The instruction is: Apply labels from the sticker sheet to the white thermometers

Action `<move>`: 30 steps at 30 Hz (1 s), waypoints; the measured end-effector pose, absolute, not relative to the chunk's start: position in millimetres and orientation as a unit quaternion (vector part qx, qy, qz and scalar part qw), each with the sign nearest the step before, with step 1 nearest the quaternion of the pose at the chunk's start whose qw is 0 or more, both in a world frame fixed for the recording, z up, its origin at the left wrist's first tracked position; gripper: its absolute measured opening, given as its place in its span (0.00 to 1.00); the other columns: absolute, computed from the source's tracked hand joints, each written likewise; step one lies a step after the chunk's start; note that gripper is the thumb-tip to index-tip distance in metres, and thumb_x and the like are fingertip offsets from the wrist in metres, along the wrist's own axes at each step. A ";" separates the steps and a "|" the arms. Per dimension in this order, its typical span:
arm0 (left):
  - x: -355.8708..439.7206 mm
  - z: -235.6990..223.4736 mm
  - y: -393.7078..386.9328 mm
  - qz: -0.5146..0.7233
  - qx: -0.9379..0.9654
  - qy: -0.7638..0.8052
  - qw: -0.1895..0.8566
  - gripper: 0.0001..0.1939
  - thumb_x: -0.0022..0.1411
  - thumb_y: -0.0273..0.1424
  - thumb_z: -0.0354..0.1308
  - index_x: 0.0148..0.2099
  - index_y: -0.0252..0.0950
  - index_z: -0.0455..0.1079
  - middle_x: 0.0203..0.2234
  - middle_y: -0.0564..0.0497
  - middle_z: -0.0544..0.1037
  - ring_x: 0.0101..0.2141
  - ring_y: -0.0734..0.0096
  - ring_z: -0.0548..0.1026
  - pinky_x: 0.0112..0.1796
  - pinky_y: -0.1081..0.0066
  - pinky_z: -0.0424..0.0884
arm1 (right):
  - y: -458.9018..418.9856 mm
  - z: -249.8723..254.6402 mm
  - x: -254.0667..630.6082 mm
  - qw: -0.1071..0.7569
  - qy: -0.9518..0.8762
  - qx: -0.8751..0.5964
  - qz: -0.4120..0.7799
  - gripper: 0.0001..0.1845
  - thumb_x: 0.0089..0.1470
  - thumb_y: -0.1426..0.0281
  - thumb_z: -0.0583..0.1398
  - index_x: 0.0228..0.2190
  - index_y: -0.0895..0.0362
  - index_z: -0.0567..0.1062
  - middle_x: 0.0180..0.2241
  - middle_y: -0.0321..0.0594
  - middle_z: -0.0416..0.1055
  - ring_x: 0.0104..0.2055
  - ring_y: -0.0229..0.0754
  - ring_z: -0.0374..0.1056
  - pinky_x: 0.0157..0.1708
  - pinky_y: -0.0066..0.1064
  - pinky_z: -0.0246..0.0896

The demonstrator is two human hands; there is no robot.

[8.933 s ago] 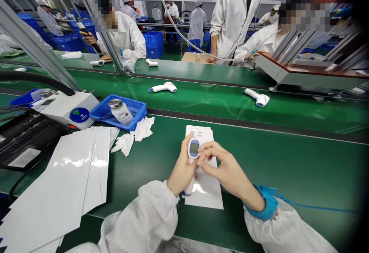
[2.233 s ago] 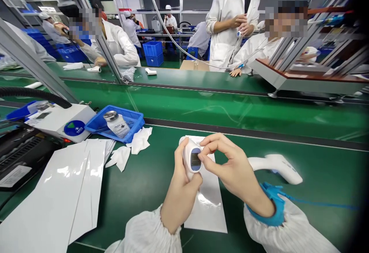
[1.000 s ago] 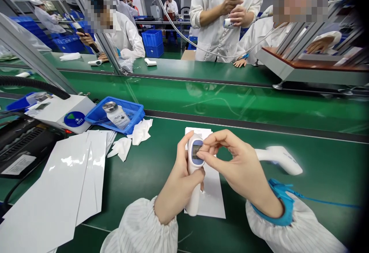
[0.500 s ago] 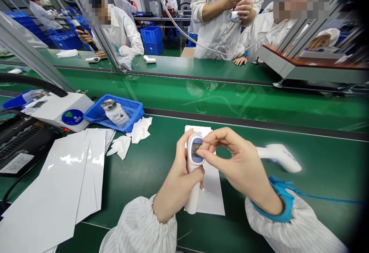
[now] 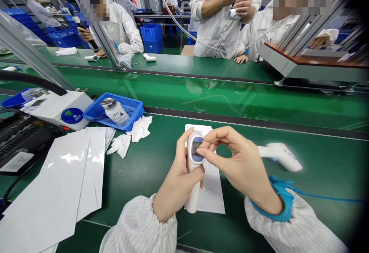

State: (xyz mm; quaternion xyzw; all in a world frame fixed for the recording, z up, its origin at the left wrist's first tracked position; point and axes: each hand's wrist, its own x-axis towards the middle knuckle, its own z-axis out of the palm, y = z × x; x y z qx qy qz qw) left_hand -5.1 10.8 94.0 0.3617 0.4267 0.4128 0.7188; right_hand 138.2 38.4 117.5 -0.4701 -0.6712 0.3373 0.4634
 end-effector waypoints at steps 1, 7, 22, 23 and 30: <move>-5.1 94.1 10.8 0.413 0.362 0.426 0.719 0.43 0.58 0.23 0.57 0.68 0.55 0.41 0.31 0.57 0.68 0.24 0.79 0.66 0.29 0.73 0.68 | 38.5 117.4 138.2 0.464 -0.671 -0.469 0.337 0.09 0.48 0.77 0.66 0.30 0.53 0.72 0.28 0.31 0.74 0.28 0.35 0.70 0.29 0.27 0.70; -4.6 95.9 11.1 0.410 0.362 0.427 0.720 0.43 0.57 0.24 0.57 0.68 0.55 0.41 0.33 0.55 0.68 0.24 0.78 0.67 0.30 0.72 0.68 | 38.0 118.0 137.7 0.462 -0.671 -0.469 0.340 0.10 0.48 0.78 0.65 0.30 0.53 0.72 0.28 0.31 0.74 0.28 0.35 0.70 0.30 0.26 0.70; -5.1 96.5 8.2 0.411 0.327 0.447 0.724 0.29 0.66 0.33 0.49 0.66 0.60 0.47 0.44 0.53 0.68 0.24 0.79 0.67 0.30 0.69 0.69 | 37.8 116.8 139.0 0.456 -0.681 -0.456 0.347 0.11 0.49 0.79 0.65 0.33 0.52 0.72 0.31 0.30 0.74 0.30 0.34 0.70 0.31 0.26 0.69; -4.4 97.2 7.7 0.414 0.326 0.450 0.721 0.30 0.66 0.32 0.49 0.66 0.60 0.47 0.42 0.53 0.68 0.24 0.79 0.67 0.30 0.69 0.68 | 38.5 116.4 138.8 0.460 -0.676 -0.455 0.352 0.11 0.50 0.78 0.65 0.33 0.52 0.72 0.31 0.30 0.74 0.30 0.34 0.70 0.31 0.26 0.69; -1.7 100.9 5.9 0.411 0.318 0.458 0.721 0.34 0.63 0.29 0.50 0.67 0.58 0.47 0.41 0.53 0.71 0.24 0.78 0.68 0.30 0.70 0.67 | 44.5 114.1 136.6 0.498 -0.647 -0.448 0.365 0.09 0.52 0.76 0.65 0.34 0.53 0.71 0.28 0.30 0.71 0.30 0.34 0.69 0.32 0.27 0.68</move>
